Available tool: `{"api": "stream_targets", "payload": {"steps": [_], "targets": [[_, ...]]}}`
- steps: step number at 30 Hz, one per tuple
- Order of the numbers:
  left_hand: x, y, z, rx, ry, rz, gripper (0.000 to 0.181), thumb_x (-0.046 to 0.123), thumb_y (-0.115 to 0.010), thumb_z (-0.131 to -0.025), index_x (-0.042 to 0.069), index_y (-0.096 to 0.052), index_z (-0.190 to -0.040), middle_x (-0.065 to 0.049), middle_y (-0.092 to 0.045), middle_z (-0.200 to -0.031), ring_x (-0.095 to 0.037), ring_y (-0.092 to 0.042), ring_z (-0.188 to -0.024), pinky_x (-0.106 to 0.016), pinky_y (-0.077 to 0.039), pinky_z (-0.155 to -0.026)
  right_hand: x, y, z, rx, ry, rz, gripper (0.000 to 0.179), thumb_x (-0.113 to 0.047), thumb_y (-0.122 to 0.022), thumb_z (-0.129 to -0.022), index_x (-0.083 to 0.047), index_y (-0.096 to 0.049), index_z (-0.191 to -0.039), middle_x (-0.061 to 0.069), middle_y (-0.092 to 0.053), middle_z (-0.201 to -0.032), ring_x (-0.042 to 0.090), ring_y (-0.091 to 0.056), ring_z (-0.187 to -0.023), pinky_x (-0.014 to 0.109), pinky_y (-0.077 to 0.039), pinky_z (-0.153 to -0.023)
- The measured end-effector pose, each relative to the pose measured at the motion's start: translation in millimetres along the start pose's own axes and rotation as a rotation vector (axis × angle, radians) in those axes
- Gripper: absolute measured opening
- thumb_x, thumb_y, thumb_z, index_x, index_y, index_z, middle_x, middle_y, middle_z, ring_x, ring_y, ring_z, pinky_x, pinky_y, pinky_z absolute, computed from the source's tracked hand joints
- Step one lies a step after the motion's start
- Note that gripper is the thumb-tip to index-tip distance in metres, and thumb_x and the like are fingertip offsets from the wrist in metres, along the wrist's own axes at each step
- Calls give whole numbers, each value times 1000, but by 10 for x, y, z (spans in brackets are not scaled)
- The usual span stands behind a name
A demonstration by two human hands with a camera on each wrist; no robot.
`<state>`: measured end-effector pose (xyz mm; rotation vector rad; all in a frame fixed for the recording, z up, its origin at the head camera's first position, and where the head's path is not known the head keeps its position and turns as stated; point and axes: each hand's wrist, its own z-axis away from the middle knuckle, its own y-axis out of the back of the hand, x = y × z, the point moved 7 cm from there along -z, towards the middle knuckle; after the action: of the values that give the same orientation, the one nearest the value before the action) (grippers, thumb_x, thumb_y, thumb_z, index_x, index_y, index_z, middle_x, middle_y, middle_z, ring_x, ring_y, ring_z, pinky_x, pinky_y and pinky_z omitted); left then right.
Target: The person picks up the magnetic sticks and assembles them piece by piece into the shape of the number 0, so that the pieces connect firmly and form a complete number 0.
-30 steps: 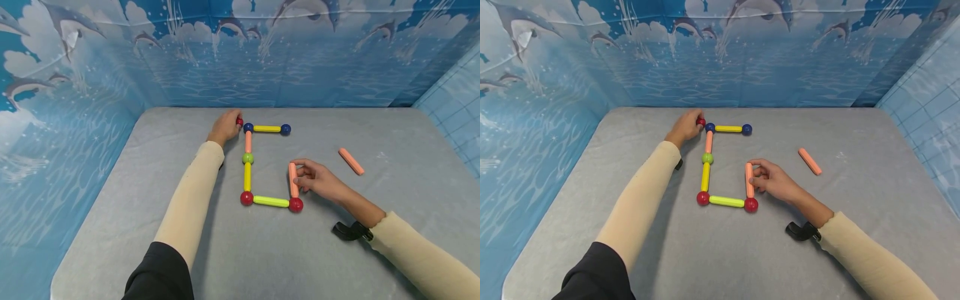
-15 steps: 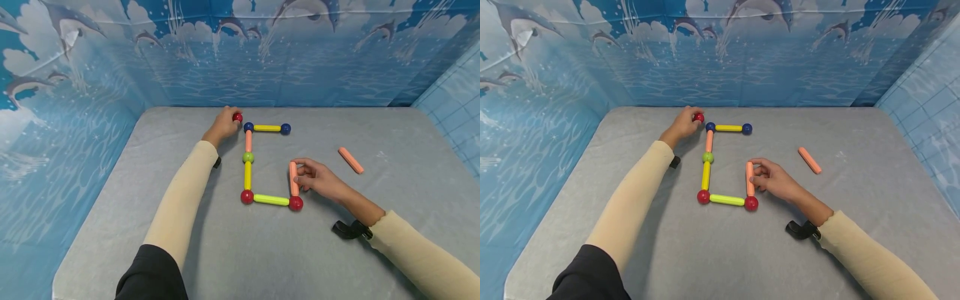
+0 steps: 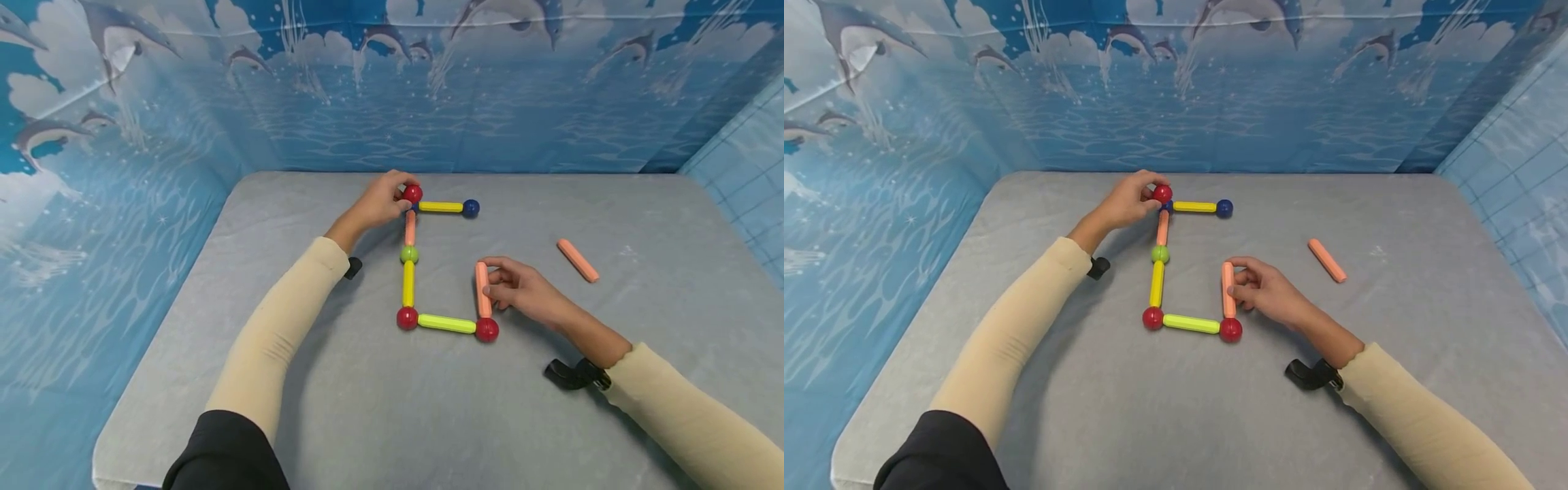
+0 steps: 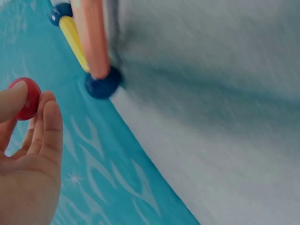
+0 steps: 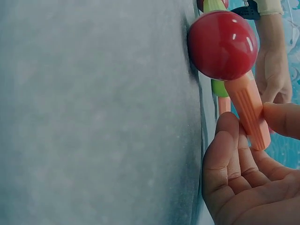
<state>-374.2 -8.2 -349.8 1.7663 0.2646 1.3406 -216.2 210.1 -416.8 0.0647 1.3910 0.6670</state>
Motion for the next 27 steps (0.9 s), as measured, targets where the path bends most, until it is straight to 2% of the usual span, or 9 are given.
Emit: {"api": "stream_targets", "payload": {"steps": [4, 9, 14, 22, 27], "targets": [[206, -126, 29, -42, -90, 9, 43, 6, -62, -96, 14, -57, -138, -7, -53, -140, -22, -60, -99, -34, -53, -88, -3, 3, 4, 2, -19, -14, 55, -18, -58, -100, -7, -37, -150, 22, -59, -122, 16, -62, -79, 29, -56, -72], [433, -359, 72, -147, -175, -41, 42, 10, -62, -97, 16, -57, -138, -3, -54, -142, -19, -59, -99, -29, -53, -82, -13, -11, -1, -3, -43, -36, 57, -18, -57, -101, -4, -34, -150, 20, -59, -119, 14, -63, -81, 28, -56, -74], [563, -556, 104, -234, -246, -52, 42, 8, -64, -95, 14, -58, -136, -3, -58, -140, -19, -60, -101, -26, -52, -84, -16, -29, -6, -8, -61, -53, 58, -18, -57, -101, -2, -33, -151, 19, -59, -116, 12, -62, -83, 28, -56, -75], [590, -727, 124, -312, -241, -115, 41, 10, -66, -95, 17, -60, -134, 1, -60, -132, -16, -62, -105, -25, -52, -85, -25, -49, -9, 0, -81, -63, 57, -17, -57, -100, -1, -34, -150, 16, -58, -113, 10, -62, -82, 28, -55, -76], [616, -795, 116, -353, -248, -140, 41, 11, -65, -96, 17, -59, -136, 1, -59, -137, -15, -63, -109, -24, -52, -89, -27, -65, -5, -1, -91, -66, 57, -18, -57, -100, -1, -35, -150, 16, -58, -114, 10, -62, -81, 27, -55, -76]]}}
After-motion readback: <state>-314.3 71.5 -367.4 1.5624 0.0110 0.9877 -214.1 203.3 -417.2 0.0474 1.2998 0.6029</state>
